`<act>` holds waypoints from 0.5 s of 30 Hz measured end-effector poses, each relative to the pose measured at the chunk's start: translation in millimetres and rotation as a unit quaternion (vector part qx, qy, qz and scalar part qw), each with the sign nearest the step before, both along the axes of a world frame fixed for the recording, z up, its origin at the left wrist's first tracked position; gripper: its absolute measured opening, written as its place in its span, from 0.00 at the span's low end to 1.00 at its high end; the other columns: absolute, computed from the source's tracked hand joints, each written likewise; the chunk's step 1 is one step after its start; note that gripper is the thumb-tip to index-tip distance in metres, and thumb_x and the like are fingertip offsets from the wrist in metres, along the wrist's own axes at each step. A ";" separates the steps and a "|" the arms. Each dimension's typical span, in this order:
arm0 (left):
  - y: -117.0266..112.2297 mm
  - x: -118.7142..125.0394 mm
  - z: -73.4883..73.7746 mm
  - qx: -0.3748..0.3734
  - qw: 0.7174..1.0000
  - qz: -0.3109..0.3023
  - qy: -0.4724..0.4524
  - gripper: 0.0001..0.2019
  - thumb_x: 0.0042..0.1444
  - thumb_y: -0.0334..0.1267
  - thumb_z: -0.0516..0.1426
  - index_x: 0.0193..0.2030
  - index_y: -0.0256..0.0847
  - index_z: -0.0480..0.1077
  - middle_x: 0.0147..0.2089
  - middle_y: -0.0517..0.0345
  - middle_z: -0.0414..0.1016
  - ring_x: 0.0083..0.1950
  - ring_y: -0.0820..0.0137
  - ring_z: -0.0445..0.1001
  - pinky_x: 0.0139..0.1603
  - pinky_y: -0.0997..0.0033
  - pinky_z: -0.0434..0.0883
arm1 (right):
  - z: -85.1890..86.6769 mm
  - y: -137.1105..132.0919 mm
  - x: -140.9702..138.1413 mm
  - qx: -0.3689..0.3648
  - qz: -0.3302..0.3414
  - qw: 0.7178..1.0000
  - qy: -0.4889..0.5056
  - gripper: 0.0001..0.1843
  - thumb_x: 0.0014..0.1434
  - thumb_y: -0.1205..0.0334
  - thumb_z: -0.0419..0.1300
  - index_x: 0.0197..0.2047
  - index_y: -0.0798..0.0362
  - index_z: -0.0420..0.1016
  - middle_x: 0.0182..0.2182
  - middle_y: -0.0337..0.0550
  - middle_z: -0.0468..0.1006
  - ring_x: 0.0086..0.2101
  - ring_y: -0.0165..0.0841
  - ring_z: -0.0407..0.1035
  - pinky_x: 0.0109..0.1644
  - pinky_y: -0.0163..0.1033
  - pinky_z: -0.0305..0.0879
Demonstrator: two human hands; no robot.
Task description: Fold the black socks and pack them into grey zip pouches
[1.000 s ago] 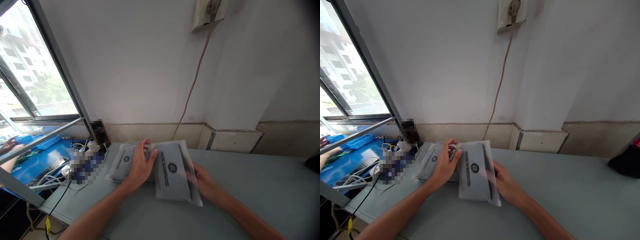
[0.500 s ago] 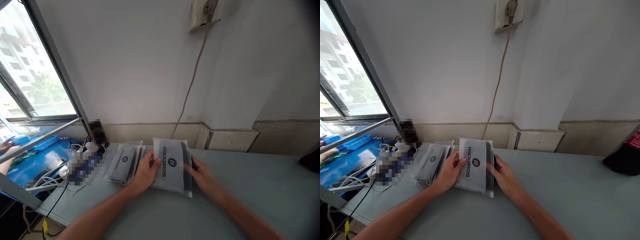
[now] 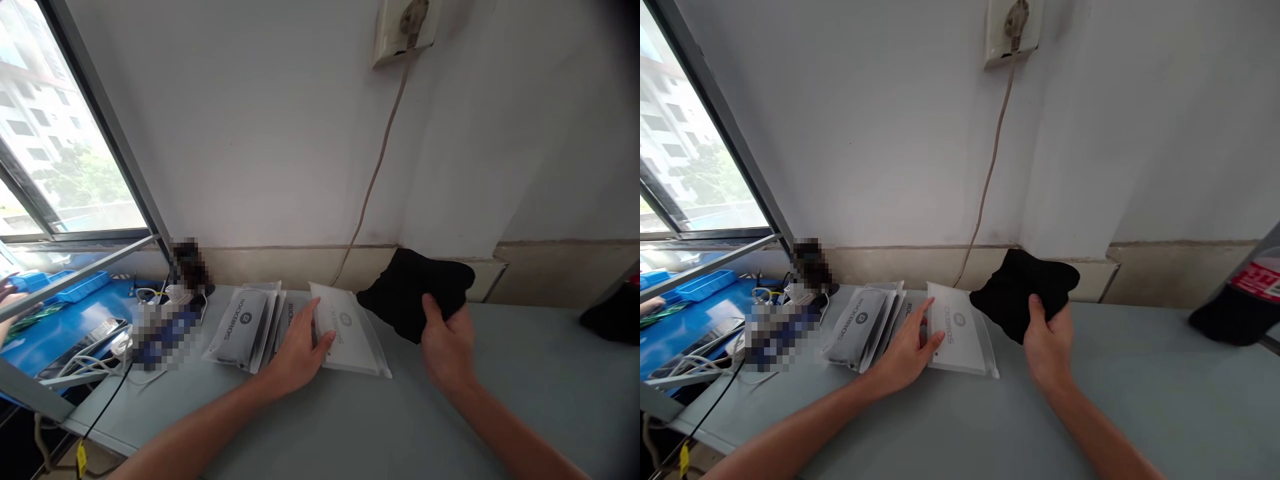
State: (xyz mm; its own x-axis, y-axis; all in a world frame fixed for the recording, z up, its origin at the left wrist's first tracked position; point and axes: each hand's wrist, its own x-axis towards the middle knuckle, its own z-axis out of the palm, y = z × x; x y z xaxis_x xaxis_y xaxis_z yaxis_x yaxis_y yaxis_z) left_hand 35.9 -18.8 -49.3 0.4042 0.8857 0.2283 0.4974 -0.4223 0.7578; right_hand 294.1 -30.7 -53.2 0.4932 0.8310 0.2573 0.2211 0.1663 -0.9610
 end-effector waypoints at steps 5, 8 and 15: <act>-1.2 -0.3 4.0 0.148 0.972 -0.069 0.169 0.18 0.70 0.48 0.54 0.63 0.49 0.69 0.58 0.53 0.76 0.65 0.49 0.63 0.64 0.41 0.63 | 0.1 3.9 -8.4 -0.095 0.112 0.983 0.114 0.34 0.62 0.41 0.61 0.68 0.40 0.66 0.59 0.46 0.79 0.55 0.52 0.76 0.56 0.54 0.78; 0.9 -1.8 -0.1 0.191 0.956 -0.071 0.211 0.16 0.72 0.46 0.51 0.61 0.48 0.71 0.61 0.54 0.75 0.65 0.51 0.64 0.66 0.42 0.61 | 3.6 2.5 -13.4 -0.169 0.165 0.965 0.117 0.27 0.60 0.47 0.65 0.61 0.44 0.75 0.54 0.47 0.83 0.52 0.50 0.79 0.57 0.54 0.76; 6.5 -9.0 0.6 0.207 0.949 -0.050 0.230 0.15 0.71 0.41 0.51 0.56 0.46 0.76 0.58 0.51 0.74 0.65 0.53 0.66 0.66 0.44 0.64 | 8.8 -2.2 -8.2 -0.109 0.192 0.962 0.162 0.24 0.58 0.51 0.66 0.58 0.41 0.77 0.53 0.43 0.84 0.51 0.48 0.79 0.53 0.50 0.77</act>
